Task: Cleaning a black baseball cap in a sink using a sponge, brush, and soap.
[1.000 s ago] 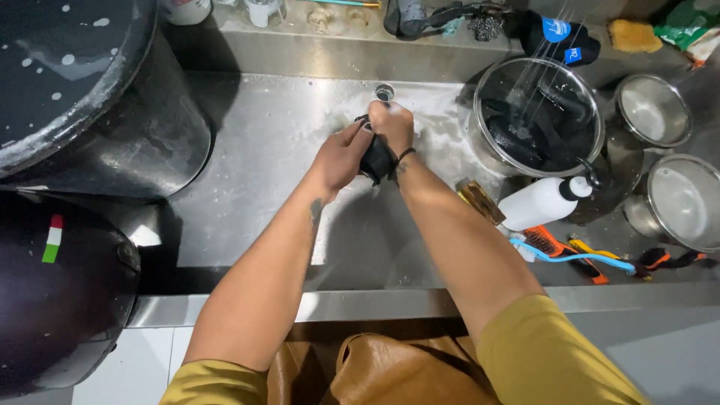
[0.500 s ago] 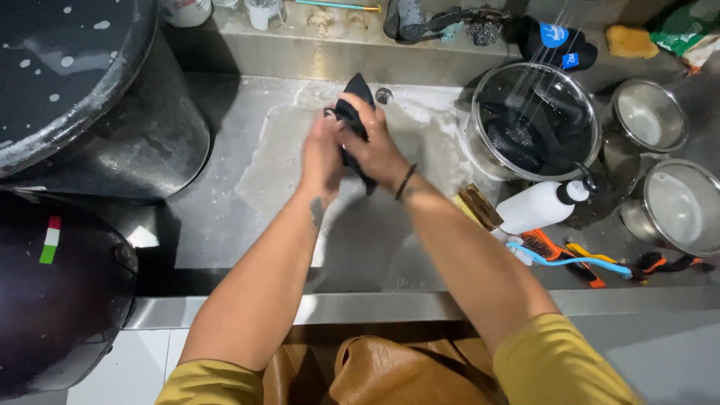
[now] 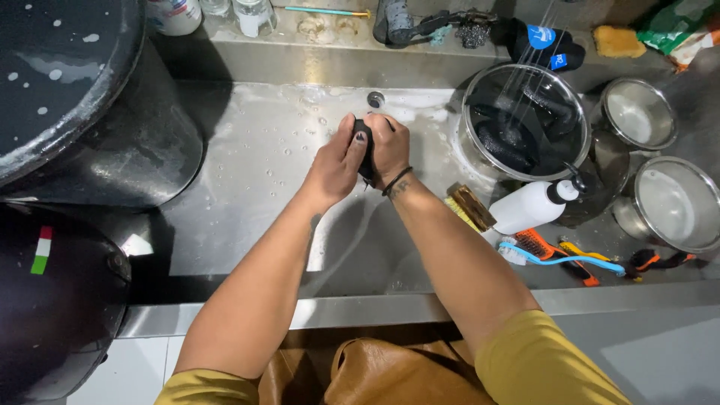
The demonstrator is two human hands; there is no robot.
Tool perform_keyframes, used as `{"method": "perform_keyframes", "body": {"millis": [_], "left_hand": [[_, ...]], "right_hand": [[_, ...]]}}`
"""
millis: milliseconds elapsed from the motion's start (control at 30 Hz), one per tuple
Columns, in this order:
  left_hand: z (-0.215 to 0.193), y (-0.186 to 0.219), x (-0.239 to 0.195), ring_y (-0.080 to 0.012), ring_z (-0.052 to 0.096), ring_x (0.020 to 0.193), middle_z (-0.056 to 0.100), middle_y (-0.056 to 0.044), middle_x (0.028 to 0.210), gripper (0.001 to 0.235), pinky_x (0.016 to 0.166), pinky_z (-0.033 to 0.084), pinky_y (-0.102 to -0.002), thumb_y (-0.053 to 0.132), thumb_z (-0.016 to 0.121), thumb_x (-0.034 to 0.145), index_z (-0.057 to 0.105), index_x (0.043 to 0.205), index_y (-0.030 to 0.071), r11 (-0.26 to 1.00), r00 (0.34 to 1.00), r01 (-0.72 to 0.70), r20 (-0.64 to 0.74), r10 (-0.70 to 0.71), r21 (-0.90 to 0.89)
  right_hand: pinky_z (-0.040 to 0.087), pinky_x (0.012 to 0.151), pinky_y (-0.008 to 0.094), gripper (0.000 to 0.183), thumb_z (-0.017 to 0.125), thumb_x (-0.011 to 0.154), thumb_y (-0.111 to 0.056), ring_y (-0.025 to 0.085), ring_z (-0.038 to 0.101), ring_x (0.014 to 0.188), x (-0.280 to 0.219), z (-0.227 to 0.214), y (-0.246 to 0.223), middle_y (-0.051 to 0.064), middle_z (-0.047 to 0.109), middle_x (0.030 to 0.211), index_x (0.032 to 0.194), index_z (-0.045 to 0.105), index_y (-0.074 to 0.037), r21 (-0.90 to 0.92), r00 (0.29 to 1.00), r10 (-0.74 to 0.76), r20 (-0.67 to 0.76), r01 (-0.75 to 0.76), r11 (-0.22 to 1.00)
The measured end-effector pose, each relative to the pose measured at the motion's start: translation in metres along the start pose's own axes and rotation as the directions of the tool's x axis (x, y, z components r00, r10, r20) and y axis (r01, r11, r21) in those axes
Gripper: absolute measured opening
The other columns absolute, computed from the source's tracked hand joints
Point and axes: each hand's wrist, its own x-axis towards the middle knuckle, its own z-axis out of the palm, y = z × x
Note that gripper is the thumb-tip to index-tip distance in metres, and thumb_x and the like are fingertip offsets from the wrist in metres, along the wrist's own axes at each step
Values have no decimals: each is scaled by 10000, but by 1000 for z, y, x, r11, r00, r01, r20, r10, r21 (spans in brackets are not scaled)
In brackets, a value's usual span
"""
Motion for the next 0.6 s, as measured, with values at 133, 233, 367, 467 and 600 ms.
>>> {"method": "perform_keyframes", "body": {"millis": [133,233,367,467,600], "left_hand": [[1,-1,1,-413,438,1424,364,-219,1613,656,1122,435,-535,425,416,1062,303,1618,97,996,995,86,55,-85,-17],[5,-16,5,-378,593,1235,473,-252,1513,600,991,539,-474,296,496,1037,375,1585,84,994,995,95,7,-95,-46],[-10,17,-5,-420,664,1170,728,-188,1218,424,942,568,-535,242,613,968,651,1386,178,978,979,180,-119,-167,108],[-18,-8,4,-343,744,927,763,-69,856,277,788,611,-470,472,583,950,776,1005,282,814,948,304,-238,-210,494],[-20,14,1,-357,743,830,723,-116,761,276,731,594,-467,409,568,965,719,921,182,828,935,318,-300,-192,463]], "right_hand": [[550,697,421,283,690,923,-306,358,678,813,18,-29,-33,142,642,732,874,637,-32,160,946,271,176,-299,941],[513,684,402,312,656,899,-327,291,630,738,59,-66,-86,117,624,661,773,650,-42,315,725,608,323,-688,653],[635,731,499,349,730,936,-386,345,704,1046,86,-100,-119,170,719,1152,1179,714,-137,421,301,627,718,-906,-47],[587,544,726,546,630,944,-593,498,667,1101,96,-134,-110,141,553,1402,1385,420,-351,323,170,441,882,-897,-302],[600,791,715,582,433,908,-761,466,574,1259,130,-183,-135,38,474,1445,1307,469,-339,310,222,404,887,-936,-168]]}}
